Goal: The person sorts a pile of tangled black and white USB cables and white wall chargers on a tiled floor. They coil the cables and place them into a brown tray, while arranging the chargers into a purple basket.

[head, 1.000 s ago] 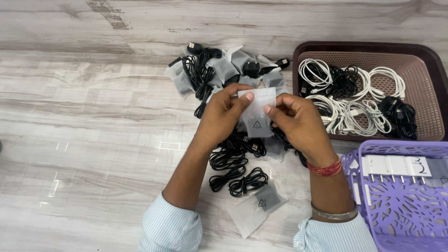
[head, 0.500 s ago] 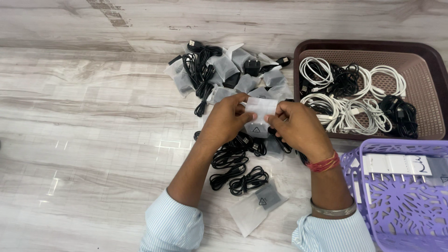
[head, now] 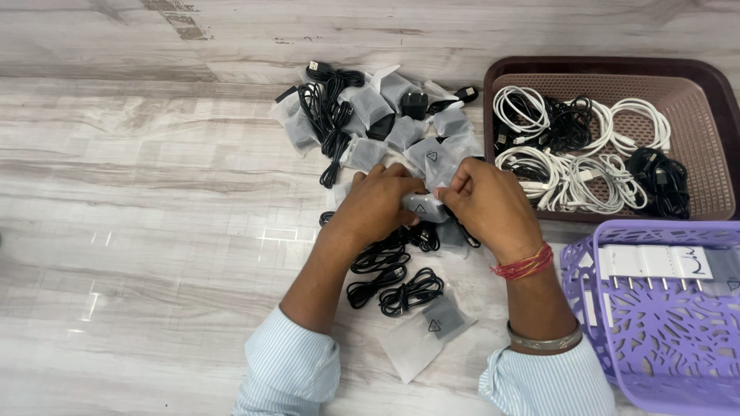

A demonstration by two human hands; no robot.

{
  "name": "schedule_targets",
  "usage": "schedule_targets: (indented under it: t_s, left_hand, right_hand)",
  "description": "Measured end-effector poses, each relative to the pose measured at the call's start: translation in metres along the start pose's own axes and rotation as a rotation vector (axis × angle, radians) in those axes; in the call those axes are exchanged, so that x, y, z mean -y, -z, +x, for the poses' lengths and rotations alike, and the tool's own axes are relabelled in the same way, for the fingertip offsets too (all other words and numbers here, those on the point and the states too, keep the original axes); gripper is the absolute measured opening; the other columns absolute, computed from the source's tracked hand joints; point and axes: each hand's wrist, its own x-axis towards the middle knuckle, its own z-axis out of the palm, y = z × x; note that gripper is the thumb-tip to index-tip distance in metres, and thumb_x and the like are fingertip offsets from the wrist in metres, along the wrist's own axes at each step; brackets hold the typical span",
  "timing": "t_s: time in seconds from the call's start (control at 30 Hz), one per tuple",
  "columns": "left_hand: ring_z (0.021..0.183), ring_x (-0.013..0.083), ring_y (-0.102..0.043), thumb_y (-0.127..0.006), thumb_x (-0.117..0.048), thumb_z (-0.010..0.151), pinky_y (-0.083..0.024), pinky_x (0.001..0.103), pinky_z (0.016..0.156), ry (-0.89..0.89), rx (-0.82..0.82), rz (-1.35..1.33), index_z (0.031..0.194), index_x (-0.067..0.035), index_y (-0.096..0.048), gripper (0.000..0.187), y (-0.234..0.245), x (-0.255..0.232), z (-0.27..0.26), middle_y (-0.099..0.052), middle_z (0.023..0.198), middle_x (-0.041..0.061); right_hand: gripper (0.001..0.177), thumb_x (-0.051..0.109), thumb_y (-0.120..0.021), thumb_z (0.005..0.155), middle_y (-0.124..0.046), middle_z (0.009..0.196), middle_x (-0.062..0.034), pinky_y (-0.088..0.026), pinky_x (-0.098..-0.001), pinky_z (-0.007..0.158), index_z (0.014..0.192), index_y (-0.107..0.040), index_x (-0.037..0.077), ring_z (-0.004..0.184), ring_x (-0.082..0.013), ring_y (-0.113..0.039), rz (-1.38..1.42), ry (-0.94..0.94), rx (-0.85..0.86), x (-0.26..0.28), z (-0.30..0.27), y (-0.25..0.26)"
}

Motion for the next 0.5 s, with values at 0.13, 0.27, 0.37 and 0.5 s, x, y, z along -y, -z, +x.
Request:
schedule_targets:
  t_s: [0.13,0.27,0.37,0.5]
  left_hand:
    - [0.124,0.0318,-0.053,-0.086,-0.027,0.073,-0.035,0.05,0.101,-0.088,-0.069,-0.109,0.116,-0.011,-0.072,0.048,-0.002,0.011,0.002,-0.061,0.13,0.008]
    - [0.12,0.0278,-0.061,-0.08,-0.029,0.088,-0.041,0.046,0.102,-0.23,-0.098,-0.321,0.12,-0.005,-0.07,0.041,0.011,0.026,-0.003,-0.066,0.13,0.009]
    - [0.107,0.0196,-0.065,-0.074,-0.029,0.096,-0.05,0.037,0.094,-0.108,0.01,-0.684,0.116,-0.002,-0.073,0.033,0.016,0.025,0.0,-0.071,0.117,0.008]
    - [0.098,0.0146,-0.064,-0.072,-0.022,0.097,-0.053,0.033,0.086,-0.036,0.009,-1.045,0.12,0.0,-0.069,0.032,0.013,0.003,-0.001,-0.071,0.106,0.009]
  right_hand:
    - [0.039,0.023,-0.076,0.084,-0.064,0.107,-0.0054,-0.056,-0.0312,0.064,0.119,-0.066,0.007,0.069,-0.0142,-0.071,0.166,0.202,0.057,0.001,-0.007,0.006]
    - [0.035,0.03,-0.078,0.087,-0.072,0.084,-0.0121,-0.054,-0.0344,0.061,0.108,-0.07,0.003,0.065,-0.0163,-0.066,0.16,0.085,0.162,0.005,-0.007,0.007]
    - [0.034,0.033,-0.07,0.096,-0.071,0.085,-0.0119,-0.058,-0.0324,0.062,0.103,-0.071,0.0,0.069,-0.0133,-0.065,0.486,-0.061,0.193,0.006,-0.008,0.009]
    - [0.036,0.033,-0.063,0.099,-0.071,0.095,-0.0076,-0.066,-0.0301,0.069,0.107,-0.068,-0.002,0.081,-0.0118,-0.071,0.951,-0.153,0.069,0.006,-0.019,0.014]
